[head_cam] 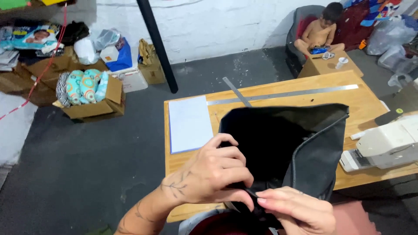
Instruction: Inspecting a black fabric bag and threading a drawstring through the top casing using a small tool.
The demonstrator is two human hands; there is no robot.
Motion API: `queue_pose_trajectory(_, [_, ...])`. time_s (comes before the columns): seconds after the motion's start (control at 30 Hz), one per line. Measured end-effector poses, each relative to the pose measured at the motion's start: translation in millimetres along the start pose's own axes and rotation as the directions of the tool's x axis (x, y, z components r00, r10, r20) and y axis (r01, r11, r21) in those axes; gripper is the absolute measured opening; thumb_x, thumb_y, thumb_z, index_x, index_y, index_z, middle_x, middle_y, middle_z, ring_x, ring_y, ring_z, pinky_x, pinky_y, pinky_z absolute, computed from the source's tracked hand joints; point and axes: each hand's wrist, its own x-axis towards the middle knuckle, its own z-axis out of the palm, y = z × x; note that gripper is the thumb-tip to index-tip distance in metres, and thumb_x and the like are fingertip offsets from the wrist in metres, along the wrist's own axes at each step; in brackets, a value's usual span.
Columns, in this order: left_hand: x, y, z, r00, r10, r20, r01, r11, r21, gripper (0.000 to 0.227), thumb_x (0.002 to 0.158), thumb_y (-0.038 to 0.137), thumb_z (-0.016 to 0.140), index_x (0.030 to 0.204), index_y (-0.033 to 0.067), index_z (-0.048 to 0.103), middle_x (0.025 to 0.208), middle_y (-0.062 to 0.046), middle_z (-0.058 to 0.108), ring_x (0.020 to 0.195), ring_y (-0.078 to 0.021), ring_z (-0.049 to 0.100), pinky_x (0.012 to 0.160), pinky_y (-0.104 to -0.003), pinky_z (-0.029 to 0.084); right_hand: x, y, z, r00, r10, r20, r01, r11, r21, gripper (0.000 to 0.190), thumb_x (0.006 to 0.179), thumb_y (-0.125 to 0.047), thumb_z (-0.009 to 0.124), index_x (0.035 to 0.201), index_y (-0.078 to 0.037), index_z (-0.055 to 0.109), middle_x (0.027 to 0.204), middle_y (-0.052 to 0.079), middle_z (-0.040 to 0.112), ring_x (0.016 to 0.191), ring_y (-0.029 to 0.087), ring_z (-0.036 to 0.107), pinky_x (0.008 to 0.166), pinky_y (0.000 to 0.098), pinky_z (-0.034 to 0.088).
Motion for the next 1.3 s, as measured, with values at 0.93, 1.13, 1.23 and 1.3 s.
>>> queue_pose_trajectory(0.93, [-9.5, -8.8, 22.2, 0.975, 0.000, 0.223, 0.011, 0.999, -0.052, 0.028, 0.109, 0.019, 0.036, 0.092, 0.0040, 0.052, 0.079, -0.007, 0.047, 0.064, -0.0248, 0.043, 0.071, -0.037, 0.034, 9.8, 2.7, -3.0, 1.000, 0.016, 0.008, -0.016, 1.000, -0.014, 0.013, 0.087, -0.001, 0.063, 0.088, -0.002, 0.076, 0.092, 0.014, 0.079, 0.082, 0.021, 0.082, 0.077, 0.0261, 0.068])
queue_pose_trajectory(1.13, [-15.4, -4.0, 43.6, 0.996, -0.072, 0.044, 0.081, 0.964, -0.255, 0.028, 0.097, 0.013, 0.052, 0.070, 0.0089, 0.044, 0.060, -0.004, 0.040, 0.052, -0.0233, 0.039, 0.058, -0.034, 0.030, 13.9, 3.3, -11.7, 1.000, -0.008, -0.022, 0.005, 0.994, -0.111, 0.007, 0.076, -0.007, 0.075, 0.080, -0.002, 0.071, 0.082, 0.010, 0.076, 0.071, 0.018, 0.075, 0.070, 0.0256, 0.060])
queue_pose_trajectory(1.23, [-19.6, -2.7, 59.9, 0.993, -0.119, 0.014, 0.114, 0.907, -0.405, 0.031, 0.098, 0.010, 0.050, 0.070, 0.0084, 0.037, 0.061, -0.004, 0.033, 0.051, -0.0242, 0.034, 0.059, -0.034, 0.029, 14.9, 6.1, -16.0, 0.999, -0.007, 0.034, 0.012, 0.991, -0.135, 0.003, 0.081, -0.008, 0.071, 0.082, -0.005, 0.072, 0.084, 0.008, 0.076, 0.074, 0.019, 0.073, 0.072, 0.0258, 0.060])
queue_pose_trajectory(1.3, [-21.8, -1.5, 68.7, 0.986, -0.142, -0.093, 0.081, 0.876, -0.476, 0.034, 0.100, 0.009, 0.047, 0.069, 0.0065, 0.032, 0.061, -0.005, 0.028, 0.052, -0.0255, 0.024, 0.057, -0.035, 0.024, 18.2, 8.2, -18.7, 0.994, -0.044, 0.097, 0.061, 0.982, -0.179, 0.009, 0.081, -0.012, 0.073, 0.086, -0.005, 0.072, 0.088, 0.007, 0.077, 0.078, 0.018, 0.074, 0.079, 0.0305, 0.058])
